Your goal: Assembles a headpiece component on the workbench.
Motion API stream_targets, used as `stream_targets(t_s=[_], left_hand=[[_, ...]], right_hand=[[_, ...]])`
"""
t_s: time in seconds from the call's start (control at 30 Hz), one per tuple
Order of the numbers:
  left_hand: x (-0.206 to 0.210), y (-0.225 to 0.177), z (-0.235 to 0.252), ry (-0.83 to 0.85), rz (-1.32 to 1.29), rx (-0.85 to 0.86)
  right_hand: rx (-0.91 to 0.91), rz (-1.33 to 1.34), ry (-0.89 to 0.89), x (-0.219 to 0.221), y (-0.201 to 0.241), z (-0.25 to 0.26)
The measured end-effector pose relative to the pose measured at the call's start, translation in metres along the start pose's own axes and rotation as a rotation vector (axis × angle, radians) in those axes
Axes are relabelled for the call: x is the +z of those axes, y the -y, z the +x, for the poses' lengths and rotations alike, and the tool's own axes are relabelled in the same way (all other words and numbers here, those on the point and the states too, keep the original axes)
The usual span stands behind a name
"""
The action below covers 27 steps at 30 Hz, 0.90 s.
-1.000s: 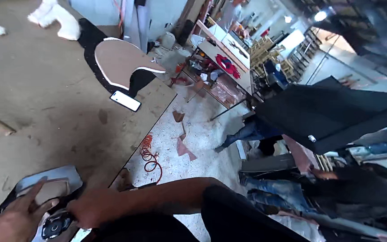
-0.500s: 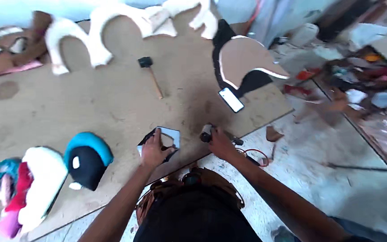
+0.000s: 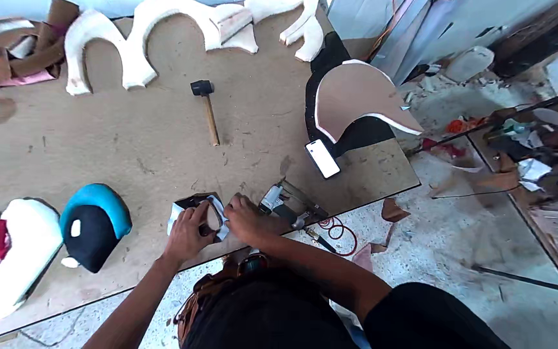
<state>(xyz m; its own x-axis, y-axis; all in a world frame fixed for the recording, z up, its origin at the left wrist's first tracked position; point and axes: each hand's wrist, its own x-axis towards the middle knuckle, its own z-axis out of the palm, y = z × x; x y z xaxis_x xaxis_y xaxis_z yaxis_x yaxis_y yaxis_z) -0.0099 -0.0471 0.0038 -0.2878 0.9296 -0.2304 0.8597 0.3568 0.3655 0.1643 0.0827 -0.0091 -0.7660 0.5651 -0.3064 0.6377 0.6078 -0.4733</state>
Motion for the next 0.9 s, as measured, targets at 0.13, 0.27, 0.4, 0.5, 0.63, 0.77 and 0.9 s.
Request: stream_targets(t_s=[0.13, 0.27, 0.4, 0.5, 0.63, 0.77, 0.9], left_hand=[[0.001, -0.011, -0.002, -0.035, -0.144, -0.251], [0.002, -0.009, 0.003, 0.027, -0.166, -0.345], [-0.002, -0.008, 0.016, 0.090, -0.156, -0.413], [-0.003, -0.010, 0.021, 0.125, -0.133, -0.426], [-0.003, -0.011, 0.029, 0.159, -0.127, -0.471], [-0.002, -0.016, 0.035, 0.195, -0.107, -0.503], [0.007, -0.020, 0.038, 0.169, -0.046, -0.521]], right_hand=[[0.033, 0.278, 0.073, -0.005, -0.008, -0.006], [0.325, 0.861, 0.205, 0.011, -0.023, -0.016], [0.406, 0.989, 0.267, 0.018, -0.029, -0.020], [0.416, 0.931, 0.343, 0.020, -0.031, -0.015], [0.357, 0.910, 0.345, 0.028, -0.036, -0.012], [0.233, 0.824, 0.281, 0.036, -0.047, -0.016], [0.135, 0.764, 0.207, 0.030, -0.042, -0.015]])
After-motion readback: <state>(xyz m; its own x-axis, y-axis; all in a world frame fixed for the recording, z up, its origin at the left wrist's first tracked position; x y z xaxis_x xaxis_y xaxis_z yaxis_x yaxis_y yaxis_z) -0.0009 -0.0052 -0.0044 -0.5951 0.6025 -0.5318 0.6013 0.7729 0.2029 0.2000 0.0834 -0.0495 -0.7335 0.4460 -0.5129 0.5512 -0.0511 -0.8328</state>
